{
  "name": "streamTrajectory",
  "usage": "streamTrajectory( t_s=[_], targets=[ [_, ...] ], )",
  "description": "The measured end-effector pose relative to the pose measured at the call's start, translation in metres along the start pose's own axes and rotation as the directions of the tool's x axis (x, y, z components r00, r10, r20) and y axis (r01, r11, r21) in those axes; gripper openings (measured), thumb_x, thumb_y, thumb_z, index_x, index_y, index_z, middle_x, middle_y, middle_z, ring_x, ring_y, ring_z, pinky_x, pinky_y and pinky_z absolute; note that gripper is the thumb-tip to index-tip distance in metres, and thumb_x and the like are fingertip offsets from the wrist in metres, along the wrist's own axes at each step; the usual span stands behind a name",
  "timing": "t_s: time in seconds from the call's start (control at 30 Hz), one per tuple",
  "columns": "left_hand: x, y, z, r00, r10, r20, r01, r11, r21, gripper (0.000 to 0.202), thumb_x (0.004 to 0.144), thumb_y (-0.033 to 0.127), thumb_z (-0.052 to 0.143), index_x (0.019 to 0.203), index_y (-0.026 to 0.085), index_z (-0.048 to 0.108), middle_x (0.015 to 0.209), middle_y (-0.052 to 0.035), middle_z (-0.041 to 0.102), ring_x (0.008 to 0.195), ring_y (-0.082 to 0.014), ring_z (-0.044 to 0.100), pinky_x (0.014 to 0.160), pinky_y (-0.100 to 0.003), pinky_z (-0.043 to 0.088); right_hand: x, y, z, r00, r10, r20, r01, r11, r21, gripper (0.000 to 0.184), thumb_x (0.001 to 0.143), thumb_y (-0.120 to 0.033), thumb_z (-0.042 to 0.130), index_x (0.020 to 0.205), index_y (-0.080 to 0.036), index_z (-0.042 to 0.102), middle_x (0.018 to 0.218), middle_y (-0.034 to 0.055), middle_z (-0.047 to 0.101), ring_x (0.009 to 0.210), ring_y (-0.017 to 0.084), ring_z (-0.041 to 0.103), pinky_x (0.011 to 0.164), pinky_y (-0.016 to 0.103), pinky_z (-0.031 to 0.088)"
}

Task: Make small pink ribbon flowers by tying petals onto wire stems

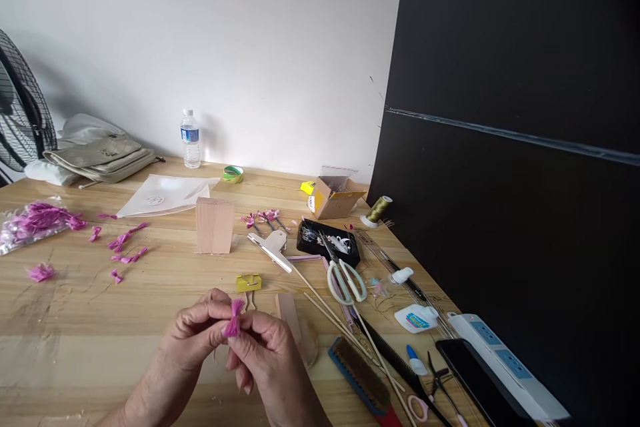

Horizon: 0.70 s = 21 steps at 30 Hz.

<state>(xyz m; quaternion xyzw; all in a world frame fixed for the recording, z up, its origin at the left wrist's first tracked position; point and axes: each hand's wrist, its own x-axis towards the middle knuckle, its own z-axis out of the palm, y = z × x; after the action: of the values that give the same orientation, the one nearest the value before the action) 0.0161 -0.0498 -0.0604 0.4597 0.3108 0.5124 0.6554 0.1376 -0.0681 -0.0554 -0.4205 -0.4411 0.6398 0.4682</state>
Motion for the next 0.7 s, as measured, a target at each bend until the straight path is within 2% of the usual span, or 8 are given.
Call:
streamTrajectory(
  t_s=[0.13, 0.27, 0.37, 0.5, 0.7],
  targets=[
    [0.0009, 0.0011, -0.0043, 0.991, 0.136, -0.023, -0.13, 0.979, 0.156, 0.009, 0.068, 0.033, 0.074, 0.075, 0.028, 0.078, 0.065, 0.0008, 0.056, 0.053, -0.0131, 0.056, 0.047, -0.024, 0.049, -0.0024, -0.0044, 0.0021, 0.999, -0.021, -0.031, 0.018, 0.995, -0.103, 0.038, 0.074, -0.051, 0.06, 0.069, -0.013, 0.059, 0.048, -0.0059, 0.045, 0.034, 0.002, 0.034, 0.033, 0.014, 0.026],
    [-0.0018, 0.0015, -0.0042, 0.983, 0.182, -0.022, -0.172, 0.96, 0.222, 0.008, 0.07, 0.034, 0.072, 0.072, 0.029, 0.078, 0.061, 0.0013, 0.054, 0.052, -0.0127, 0.054, 0.047, -0.023, 0.049, -0.0043, -0.0052, 0.003, 0.998, -0.045, -0.048, 0.035, 0.982, -0.184, 0.036, 0.076, -0.048, 0.057, 0.068, -0.013, 0.059, 0.049, -0.0051, 0.045, 0.036, 0.003, 0.036, 0.035, 0.015, 0.027],
    [-0.0039, 0.0025, -0.0005, 0.985, 0.169, -0.039, -0.155, 0.958, 0.243, 0.011, 0.071, 0.032, 0.072, 0.064, 0.026, 0.076, 0.061, 0.0015, 0.052, 0.05, -0.0123, 0.053, 0.044, -0.022, 0.048, -0.0054, -0.0027, 0.0024, 0.998, -0.057, -0.035, 0.049, 0.98, -0.194, 0.031, 0.079, -0.043, 0.056, 0.068, -0.014, 0.058, 0.05, -0.0049, 0.046, 0.037, 0.004, 0.037, 0.036, 0.015, 0.028],
    [-0.0044, 0.0055, 0.0031, 0.99, 0.131, -0.048, -0.119, 0.973, 0.196, 0.008, 0.072, 0.03, 0.071, 0.069, 0.025, 0.076, 0.061, 0.0022, 0.052, 0.048, -0.0118, 0.054, 0.043, -0.022, 0.048, -0.0069, -0.0012, 0.0019, 0.998, -0.052, -0.036, 0.045, 0.981, -0.187, 0.027, 0.08, -0.04, 0.056, 0.069, -0.015, 0.058, 0.051, -0.0053, 0.046, 0.038, 0.004, 0.037, 0.037, 0.015, 0.029],
    [-0.0025, 0.0007, -0.0041, 0.998, 0.063, -0.003, -0.062, 0.995, 0.081, 0.008, 0.07, 0.031, 0.073, 0.074, 0.025, 0.076, 0.062, 0.0026, 0.054, 0.047, -0.012, 0.055, 0.042, -0.023, 0.048, -0.0074, -0.0006, 0.0004, 0.999, -0.038, -0.029, 0.033, 0.985, -0.17, 0.029, 0.079, -0.042, 0.057, 0.069, -0.015, 0.058, 0.05, -0.0059, 0.045, 0.037, 0.003, 0.036, 0.037, 0.015, 0.029]
  ],
)
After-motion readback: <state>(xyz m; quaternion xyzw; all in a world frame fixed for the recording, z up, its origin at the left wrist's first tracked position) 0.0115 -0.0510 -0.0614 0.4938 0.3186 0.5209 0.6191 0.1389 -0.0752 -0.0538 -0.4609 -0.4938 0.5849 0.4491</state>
